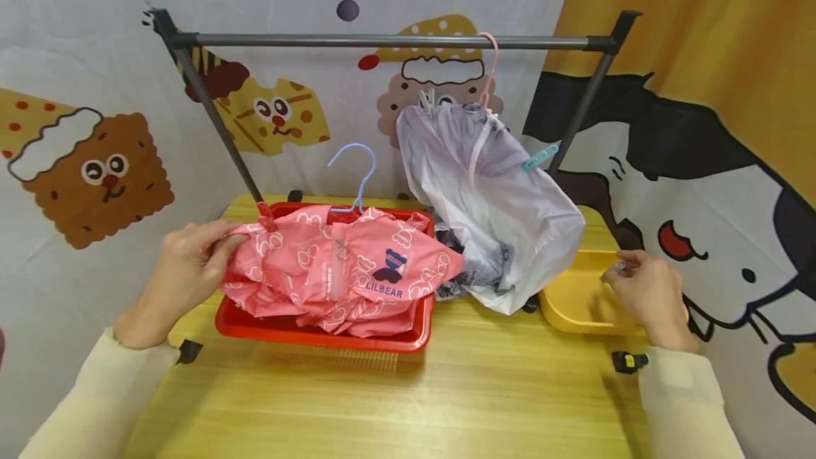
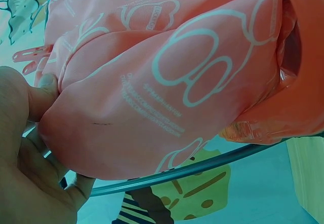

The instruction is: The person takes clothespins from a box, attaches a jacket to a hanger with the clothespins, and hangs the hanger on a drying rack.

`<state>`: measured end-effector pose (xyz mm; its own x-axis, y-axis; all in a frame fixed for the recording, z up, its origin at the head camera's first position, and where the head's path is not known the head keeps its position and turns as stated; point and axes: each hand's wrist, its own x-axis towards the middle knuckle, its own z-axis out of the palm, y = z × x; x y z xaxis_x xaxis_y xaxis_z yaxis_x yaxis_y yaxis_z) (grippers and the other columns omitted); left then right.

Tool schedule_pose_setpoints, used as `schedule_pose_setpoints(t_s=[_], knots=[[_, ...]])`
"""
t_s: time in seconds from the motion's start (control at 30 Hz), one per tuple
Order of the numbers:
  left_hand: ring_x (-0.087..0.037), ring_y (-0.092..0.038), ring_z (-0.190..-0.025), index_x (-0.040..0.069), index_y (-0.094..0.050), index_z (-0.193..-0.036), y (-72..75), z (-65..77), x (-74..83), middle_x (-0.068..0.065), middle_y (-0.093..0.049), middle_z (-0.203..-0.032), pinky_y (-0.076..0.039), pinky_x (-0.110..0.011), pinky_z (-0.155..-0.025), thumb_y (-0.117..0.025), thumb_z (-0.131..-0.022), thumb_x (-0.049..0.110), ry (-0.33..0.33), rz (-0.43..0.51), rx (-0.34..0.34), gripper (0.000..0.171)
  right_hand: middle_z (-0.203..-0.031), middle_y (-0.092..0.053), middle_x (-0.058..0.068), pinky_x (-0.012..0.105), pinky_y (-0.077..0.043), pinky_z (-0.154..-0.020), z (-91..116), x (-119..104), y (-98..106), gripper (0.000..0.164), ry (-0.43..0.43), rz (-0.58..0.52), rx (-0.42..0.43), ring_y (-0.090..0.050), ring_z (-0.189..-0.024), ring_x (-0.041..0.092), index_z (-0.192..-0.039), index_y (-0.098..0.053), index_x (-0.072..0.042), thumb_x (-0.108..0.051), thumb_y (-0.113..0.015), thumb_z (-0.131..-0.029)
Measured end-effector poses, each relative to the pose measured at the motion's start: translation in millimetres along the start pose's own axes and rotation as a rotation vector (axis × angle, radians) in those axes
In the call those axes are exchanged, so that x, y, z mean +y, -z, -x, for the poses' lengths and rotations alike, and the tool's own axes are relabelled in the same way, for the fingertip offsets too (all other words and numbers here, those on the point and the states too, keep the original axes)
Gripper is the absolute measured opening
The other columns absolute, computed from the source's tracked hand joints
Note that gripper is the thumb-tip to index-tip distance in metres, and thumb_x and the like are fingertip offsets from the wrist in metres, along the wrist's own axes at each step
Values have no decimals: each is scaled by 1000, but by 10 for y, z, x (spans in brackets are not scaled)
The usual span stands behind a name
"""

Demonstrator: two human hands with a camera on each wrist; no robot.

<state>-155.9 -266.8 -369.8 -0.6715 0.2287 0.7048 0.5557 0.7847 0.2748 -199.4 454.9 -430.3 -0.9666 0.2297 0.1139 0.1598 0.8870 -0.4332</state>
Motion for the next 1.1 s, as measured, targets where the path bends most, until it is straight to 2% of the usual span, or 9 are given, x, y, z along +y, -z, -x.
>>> schedule_pose_setpoints(t_s=[0.13, 0.3, 0.43, 0.53, 0.6, 0.67, 0.9, 0.97, 1.1], knots=[[-17, -60, -66, 7, -89, -117, 1, 2, -2, -9, -88, -99, -46, -35, -70, -89, -96, -6, -2, -1, 0, 25, -127, -80, 38, 18, -47, -61, 27, -49, 7, 48, 29, -24, 44, -79, -109, 57, -145, -72, 9, -21, -78, -109], [-17, -58, -66, 6, -89, -118, 8, 4, -1, -9, -88, -99, -47, -36, -68, -89, -96, -6, 1, -6, 2, 26, -127, -82, 36, 11, -39, -66, 65, -124, -13, 45, 50, -41, 89, -82, -114, 58, -145, -75, 7, -20, -80, -110], [-17, -58, -66, 6, -89, -117, 9, 6, 0, -9, -88, -98, -47, -36, -68, -89, -95, -6, -1, -11, 1, 25, -130, -81, 35, 3, -40, -65, 94, -176, -28, 44, 61, -79, 113, -83, -114, 55, -146, -75, 6, -18, -83, -110], [-17, -56, -67, 7, -89, -116, 10, 11, 2, -9, -86, -95, -47, -36, -66, -89, -95, -6, -2, -16, 1, 25, -131, -81, 35, -2, -41, -65, 110, -199, -27, 43, 75, -112, 141, -88, -87, 17, -145, -76, 4, -16, -86, -108], [-16, -55, -67, 7, -88, -115, 11, 15, 4, -8, -85, -93, -47, -35, -64, -89, -95, -6, -3, -19, 3, 24, -131, -81, 35, -4, -40, -67, 123, -215, -23, 43, 88, -127, 160, -70, -79, -16, -145, -77, 3, -15, -87, -107], [-16, -54, -67, 7, -88, -114, 9, 19, 3, -7, -84, -91, -46, -34, -63, -89, -95, -6, -4, -18, 4, 23, -132, -81, 35, -5, -39, -70, 137, -233, -23, 42, 102, -151, 179, -46, -83, -34, -144, -77, 3, -13, -87, -106], [-16, -53, -67, 8, -88, -114, 6, 20, -1, -6, -83, -90, -45, -33, -63, -89, -96, -6, -4, -16, 10, 23, -136, -80, 33, -7, -46, -78, 194, -338, -17, 41, 104, -261, 238, -51, -88, -36, -144, -76, 3, -9, -84, -106], [-16, -53, -67, 7, -88, -114, 6, 19, 0, -6, -83, -89, -45, -33, -63, -89, -95, -6, -3, -17, 9, 23, -135, -81, 23, -5, -49, -81, 204, -378, -19, 41, 96, -304, 268, -54, -90, -35, -144, -76, 3, -6, -85, -104], [-16, -53, -67, 7, -89, -115, 2, 15, 3, -7, -83, -90, -45, -33, -62, -89, -95, -6, -5, -17, 7, 24, -123, -72, -13, -3, -51, -91, 216, -466, -28, 43, 133, -408, 371, -63, -98, -29, -140, -78, 3, 5, -88, -99]])
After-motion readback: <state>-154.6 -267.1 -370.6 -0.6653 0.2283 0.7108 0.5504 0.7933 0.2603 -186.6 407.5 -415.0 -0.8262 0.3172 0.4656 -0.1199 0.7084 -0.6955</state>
